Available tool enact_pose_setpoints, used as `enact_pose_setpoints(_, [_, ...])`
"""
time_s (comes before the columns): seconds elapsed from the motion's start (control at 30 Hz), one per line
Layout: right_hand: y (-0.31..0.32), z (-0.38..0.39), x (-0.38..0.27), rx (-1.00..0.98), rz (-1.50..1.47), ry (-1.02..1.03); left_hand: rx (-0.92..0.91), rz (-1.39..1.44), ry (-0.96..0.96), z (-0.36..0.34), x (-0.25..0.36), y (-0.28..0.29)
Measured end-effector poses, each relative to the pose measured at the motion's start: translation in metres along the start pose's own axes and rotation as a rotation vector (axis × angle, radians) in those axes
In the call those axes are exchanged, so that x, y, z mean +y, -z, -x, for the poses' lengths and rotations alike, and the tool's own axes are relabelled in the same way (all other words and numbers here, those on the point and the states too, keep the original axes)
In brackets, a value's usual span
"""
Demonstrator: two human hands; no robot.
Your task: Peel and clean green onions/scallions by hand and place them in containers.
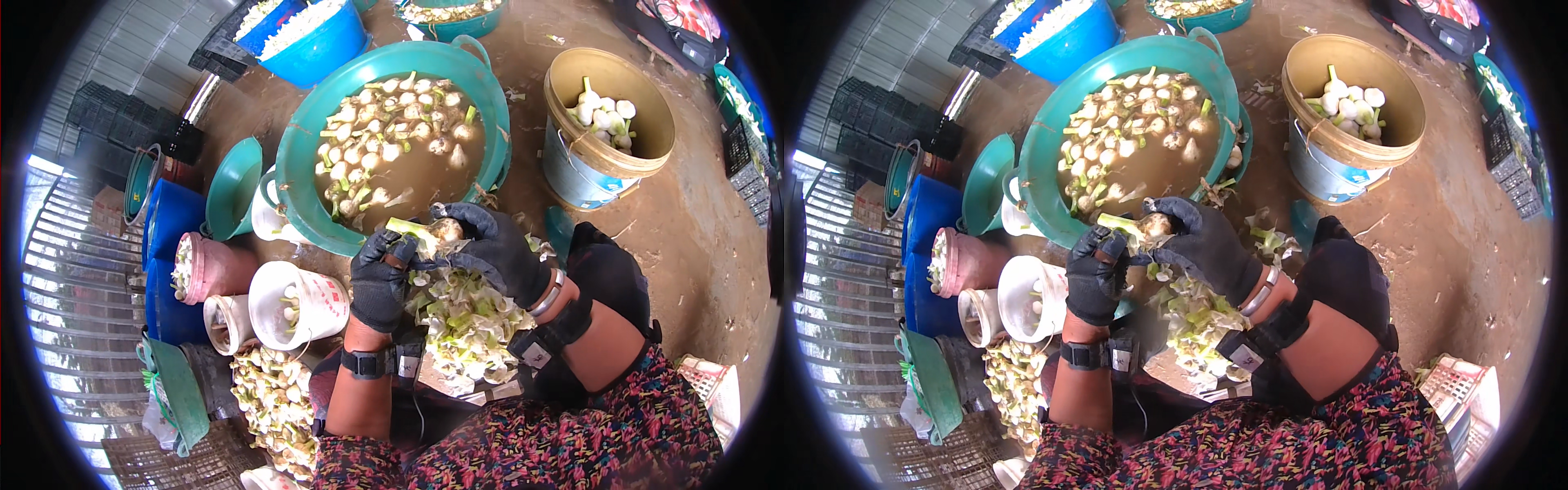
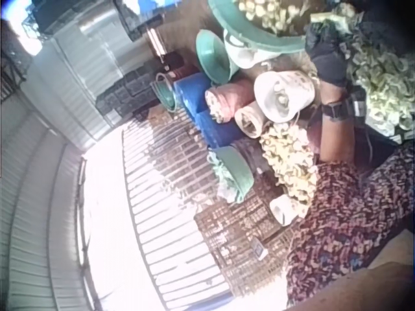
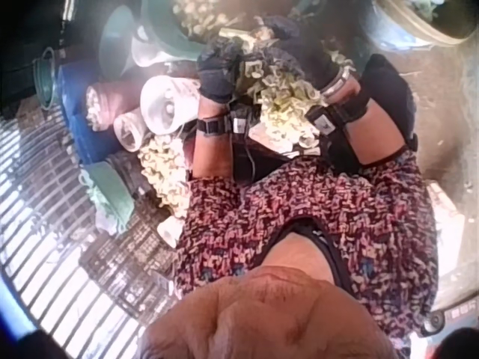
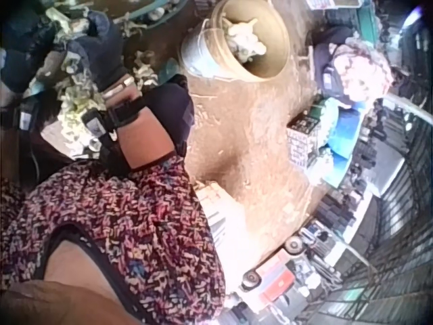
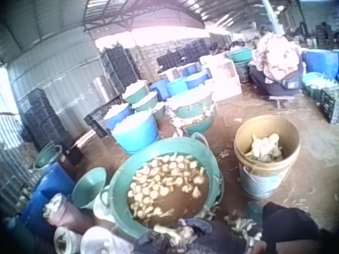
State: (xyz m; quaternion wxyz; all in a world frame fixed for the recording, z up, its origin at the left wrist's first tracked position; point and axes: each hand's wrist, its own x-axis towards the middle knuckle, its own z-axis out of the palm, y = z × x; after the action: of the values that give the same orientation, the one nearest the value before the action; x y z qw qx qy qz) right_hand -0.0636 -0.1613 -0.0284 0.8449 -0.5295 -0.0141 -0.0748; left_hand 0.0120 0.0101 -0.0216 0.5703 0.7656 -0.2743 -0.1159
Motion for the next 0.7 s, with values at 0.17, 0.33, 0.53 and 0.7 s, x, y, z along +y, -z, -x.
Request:
enact_pose_setpoints(0.17, [0.0, 0.0, 0.011, -0.009, 0.23, 0.188, 0.026, 0.191, 0.283, 0.002, 0.02, -0.004])
enact_pose_setpoints(0.33, [-0.013, 0.002, 0.011, 0.098, 0.044, 0.035, -0.086, -0.429, -0.285, 0.0, 0.007, 0.0])
enact_pose_setpoints(0.53, [-0.007, -0.002, 0.014, -0.147, -0.711, -0.52, -0.01, -0.18, -0.087, -0.002, -0.002, 0.007])
enact_pose_setpoints(0.7, [-0.008, 0.003, -0.008, -0.278, -0.757, -0.629, -0.063, -0.559, -0.349, 0.003, 0.006, 0.0])
